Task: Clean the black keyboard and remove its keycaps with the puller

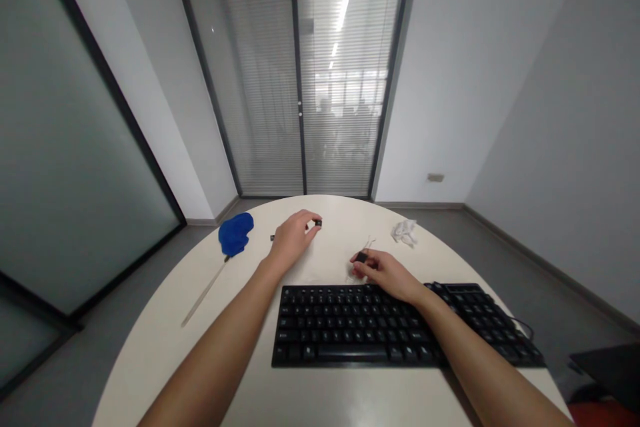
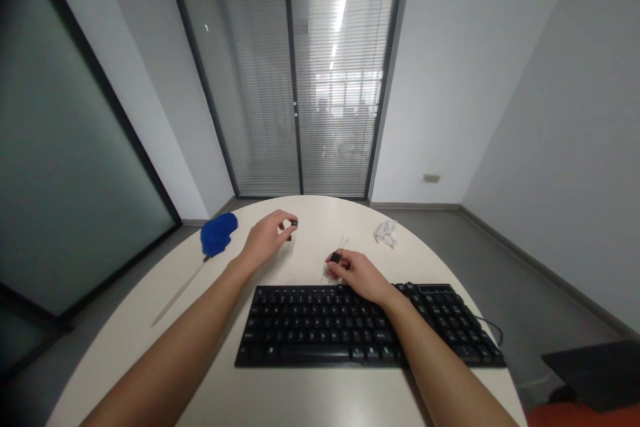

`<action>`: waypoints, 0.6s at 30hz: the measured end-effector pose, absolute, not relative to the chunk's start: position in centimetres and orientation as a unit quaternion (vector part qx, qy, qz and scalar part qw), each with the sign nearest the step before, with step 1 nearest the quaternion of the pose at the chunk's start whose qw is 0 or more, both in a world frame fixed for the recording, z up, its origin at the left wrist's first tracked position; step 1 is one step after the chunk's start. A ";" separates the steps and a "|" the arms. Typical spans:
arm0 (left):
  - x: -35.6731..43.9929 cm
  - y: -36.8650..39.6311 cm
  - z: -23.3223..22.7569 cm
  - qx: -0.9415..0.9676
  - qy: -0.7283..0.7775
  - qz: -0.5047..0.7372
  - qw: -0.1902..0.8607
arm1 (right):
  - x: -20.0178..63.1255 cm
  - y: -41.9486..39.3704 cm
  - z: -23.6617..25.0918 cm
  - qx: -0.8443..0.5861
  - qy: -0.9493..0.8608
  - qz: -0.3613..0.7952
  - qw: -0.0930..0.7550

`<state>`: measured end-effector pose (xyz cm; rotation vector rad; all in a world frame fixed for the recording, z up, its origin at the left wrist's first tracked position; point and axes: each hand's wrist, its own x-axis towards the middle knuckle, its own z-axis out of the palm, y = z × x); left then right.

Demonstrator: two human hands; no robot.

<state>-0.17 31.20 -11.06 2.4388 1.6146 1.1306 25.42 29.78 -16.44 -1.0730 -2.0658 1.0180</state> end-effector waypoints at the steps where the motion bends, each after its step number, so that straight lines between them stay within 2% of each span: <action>1: -0.3 31.6 -10.7 0.763 0.523 0.380 -0.002 | 25.4 29.8 -16.4 -0.405 -0.776 0.382 0.295; 5: 0.1 33.2 -10.7 0.735 0.550 0.396 -0.008 | 25.4 29.8 -16.6 -0.407 -0.776 0.384 0.291; 11: 0.4 34.9 -14.2 0.779 0.555 0.291 -0.012 | 25.4 29.9 -16.9 -0.404 -0.770 0.399 0.291; 18: -0.6 35.9 -17.2 0.789 0.557 0.259 -0.016 | 25.3 29.8 -16.7 -0.406 -0.770 0.397 0.291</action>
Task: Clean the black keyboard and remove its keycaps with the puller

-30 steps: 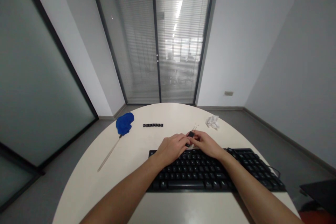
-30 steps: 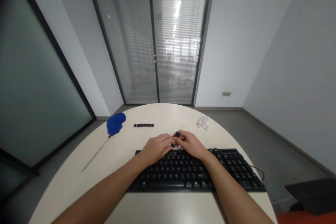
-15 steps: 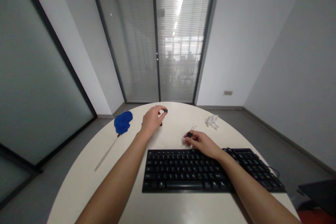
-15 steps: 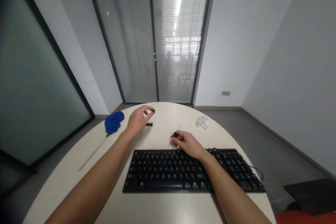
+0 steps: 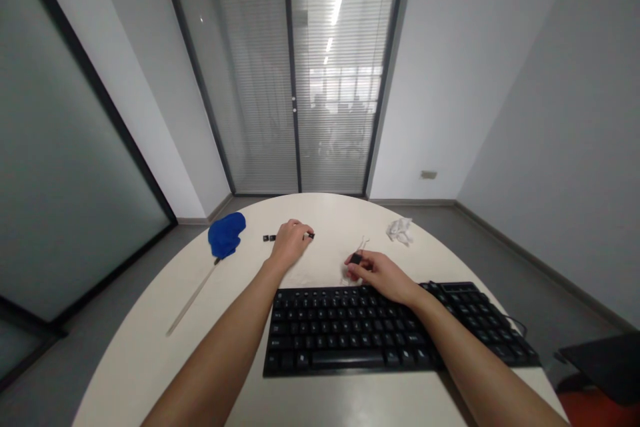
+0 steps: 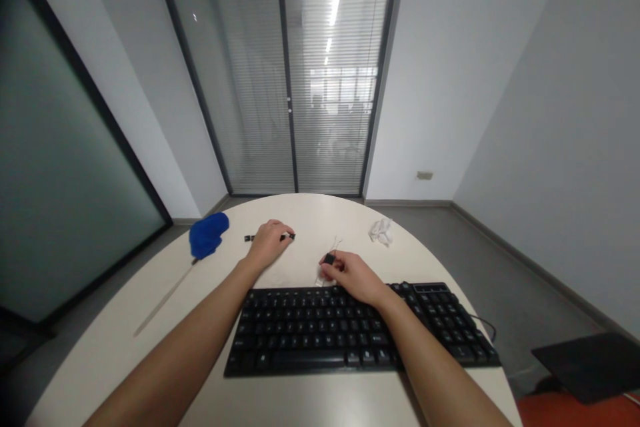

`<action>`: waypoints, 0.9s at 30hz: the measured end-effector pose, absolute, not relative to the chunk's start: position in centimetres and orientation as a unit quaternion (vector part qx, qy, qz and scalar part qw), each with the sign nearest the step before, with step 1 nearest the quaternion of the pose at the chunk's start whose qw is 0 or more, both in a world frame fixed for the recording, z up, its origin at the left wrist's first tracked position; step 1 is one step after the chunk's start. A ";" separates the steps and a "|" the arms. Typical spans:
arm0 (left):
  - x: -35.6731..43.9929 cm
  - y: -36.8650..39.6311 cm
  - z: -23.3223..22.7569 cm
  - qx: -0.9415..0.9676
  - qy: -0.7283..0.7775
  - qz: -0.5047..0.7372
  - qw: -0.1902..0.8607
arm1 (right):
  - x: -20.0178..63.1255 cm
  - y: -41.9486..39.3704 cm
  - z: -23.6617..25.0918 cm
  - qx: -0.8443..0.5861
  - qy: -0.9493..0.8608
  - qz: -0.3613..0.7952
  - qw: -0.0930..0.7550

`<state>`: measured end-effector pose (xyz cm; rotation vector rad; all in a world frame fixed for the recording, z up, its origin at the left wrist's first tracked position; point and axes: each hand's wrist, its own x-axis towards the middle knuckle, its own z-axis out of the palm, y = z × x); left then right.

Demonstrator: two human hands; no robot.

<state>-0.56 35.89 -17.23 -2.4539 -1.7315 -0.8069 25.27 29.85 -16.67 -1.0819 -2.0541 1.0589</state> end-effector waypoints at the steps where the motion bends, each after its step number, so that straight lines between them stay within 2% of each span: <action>1: -0.6 36.0 -17.5 -0.788 -0.558 -0.257 0.018 | 25.3 29.8 -16.7 -0.405 -0.770 0.398 0.292; 15: -1.2 36.3 -18.5 -0.783 -0.570 -0.245 0.033 | 25.4 29.9 -16.9 -0.397 -0.771 0.404 0.290; 27: -1.2 35.9 -18.2 -0.786 -0.567 -0.244 0.025 | 26.6 29.5 -15.0 -0.423 -0.750 0.416 0.291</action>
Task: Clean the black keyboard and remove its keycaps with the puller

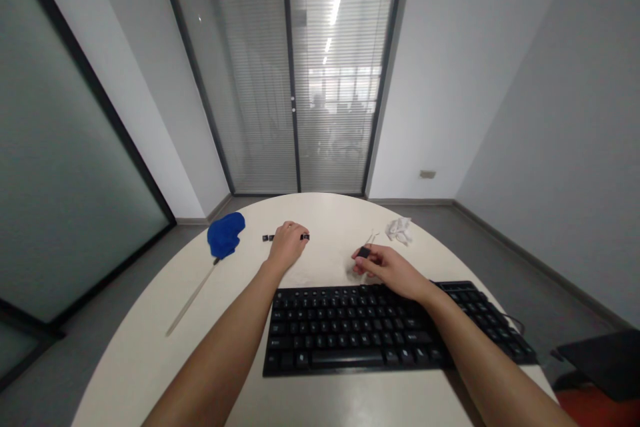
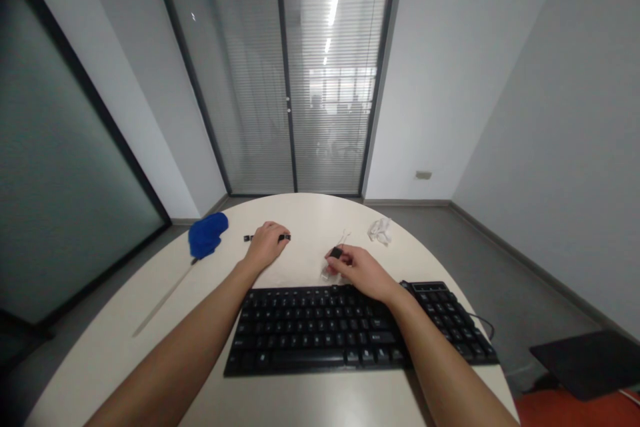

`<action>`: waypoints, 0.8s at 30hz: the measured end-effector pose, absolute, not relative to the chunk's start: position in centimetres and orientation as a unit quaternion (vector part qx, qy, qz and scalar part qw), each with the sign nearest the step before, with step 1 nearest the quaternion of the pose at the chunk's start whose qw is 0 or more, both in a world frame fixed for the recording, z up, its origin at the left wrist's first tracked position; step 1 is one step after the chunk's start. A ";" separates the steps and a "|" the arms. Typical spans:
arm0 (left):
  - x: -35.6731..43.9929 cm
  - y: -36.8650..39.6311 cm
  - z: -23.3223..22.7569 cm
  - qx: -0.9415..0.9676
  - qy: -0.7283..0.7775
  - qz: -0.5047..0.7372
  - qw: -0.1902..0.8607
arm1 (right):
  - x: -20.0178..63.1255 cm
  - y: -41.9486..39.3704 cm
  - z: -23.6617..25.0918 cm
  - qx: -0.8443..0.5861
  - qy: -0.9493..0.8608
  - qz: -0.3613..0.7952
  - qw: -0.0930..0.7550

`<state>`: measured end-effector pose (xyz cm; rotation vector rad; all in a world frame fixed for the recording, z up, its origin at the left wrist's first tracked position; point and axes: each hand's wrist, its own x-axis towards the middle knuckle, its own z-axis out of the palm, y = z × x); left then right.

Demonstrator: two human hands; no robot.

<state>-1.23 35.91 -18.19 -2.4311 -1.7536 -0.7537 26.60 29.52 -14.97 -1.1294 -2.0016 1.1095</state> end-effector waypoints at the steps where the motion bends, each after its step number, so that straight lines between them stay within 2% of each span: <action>1: -1.2 35.9 -18.1 -0.785 -0.568 -0.246 0.024 | 27.0 29.4 -14.6 -0.427 -0.750 0.413 0.292; 10: 0.1 33.9 -16.2 -0.806 -0.534 -0.256 -0.019 | 28.6 28.4 -12.4 -0.418 -0.786 0.378 0.255; 17: 4.3 28.9 -16.1 -0.852 -0.437 -0.222 -0.183 | 28.3 28.3 -13.1 -0.408 -0.795 0.384 0.233; 24: 5.9 26.7 -16.3 -0.879 -0.375 -0.220 -0.198 | 28.0 28.3 -13.6 -0.380 -0.805 0.407 0.206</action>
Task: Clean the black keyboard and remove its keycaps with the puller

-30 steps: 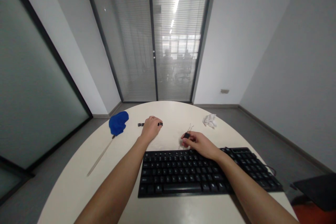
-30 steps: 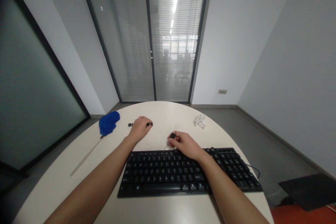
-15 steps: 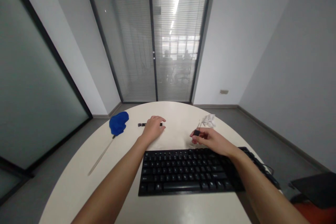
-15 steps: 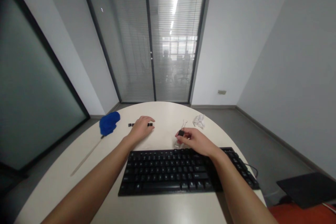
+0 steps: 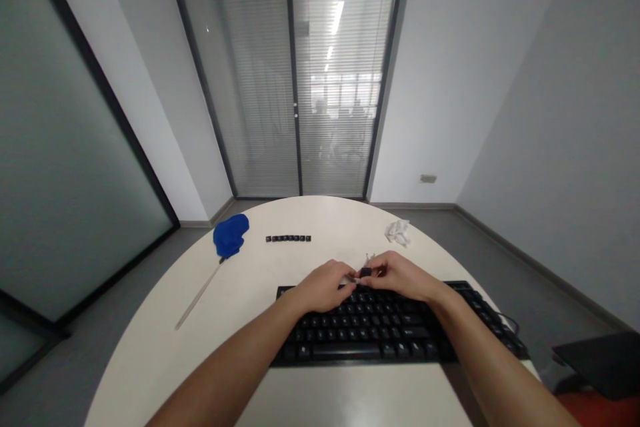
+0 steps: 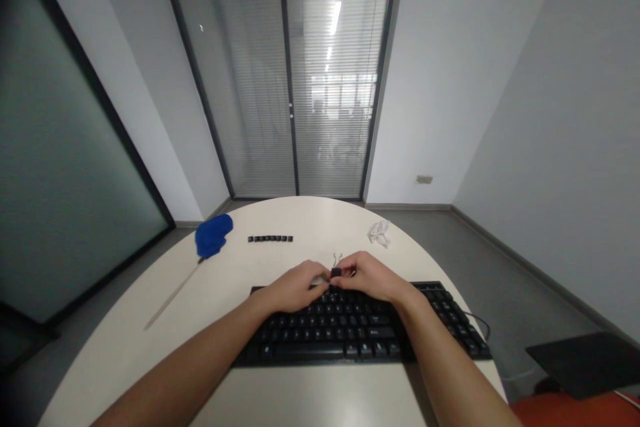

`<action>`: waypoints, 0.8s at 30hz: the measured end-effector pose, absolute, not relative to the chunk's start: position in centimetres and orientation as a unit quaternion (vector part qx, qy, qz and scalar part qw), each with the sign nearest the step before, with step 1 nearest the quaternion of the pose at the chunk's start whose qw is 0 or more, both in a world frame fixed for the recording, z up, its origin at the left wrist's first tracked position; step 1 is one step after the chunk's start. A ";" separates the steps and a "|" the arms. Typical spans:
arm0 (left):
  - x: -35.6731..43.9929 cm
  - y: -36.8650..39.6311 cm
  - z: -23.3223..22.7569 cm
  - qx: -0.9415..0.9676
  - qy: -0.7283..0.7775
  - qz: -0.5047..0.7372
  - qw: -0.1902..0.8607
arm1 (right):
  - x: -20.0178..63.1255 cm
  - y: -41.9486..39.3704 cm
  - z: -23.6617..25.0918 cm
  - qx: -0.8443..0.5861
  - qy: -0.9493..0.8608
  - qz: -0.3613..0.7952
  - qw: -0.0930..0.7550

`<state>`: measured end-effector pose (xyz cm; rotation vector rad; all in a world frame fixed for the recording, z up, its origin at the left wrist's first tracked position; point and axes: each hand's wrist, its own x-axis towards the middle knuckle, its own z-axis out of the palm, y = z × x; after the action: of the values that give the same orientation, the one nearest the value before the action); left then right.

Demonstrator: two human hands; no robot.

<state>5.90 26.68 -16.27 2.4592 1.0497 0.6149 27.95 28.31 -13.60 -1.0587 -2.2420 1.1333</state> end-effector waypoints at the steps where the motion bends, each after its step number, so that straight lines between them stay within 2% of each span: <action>1: 5.9 26.7 -16.3 0.878 0.373 0.222 0.202 | 27.9 28.3 -13.6 -0.382 -0.805 0.405 0.205; 9: 5.7 26.9 -16.4 0.886 0.355 0.227 0.196 | 28.3 28.6 -13.4 -0.407 -0.813 0.361 0.209; 19: 5.8 26.7 -16.3 0.875 0.386 0.210 0.205 | 28.6 28.6 -13.2 -0.409 -0.796 0.393 0.213; 24: 5.8 26.5 -16.0 0.884 0.391 0.187 0.173 | 28.4 28.5 -13.1 -0.412 -0.791 0.393 0.224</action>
<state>5.76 26.50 -15.95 2.5088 1.1105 0.5303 28.45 28.46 -13.14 -1.1369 -2.1827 1.0841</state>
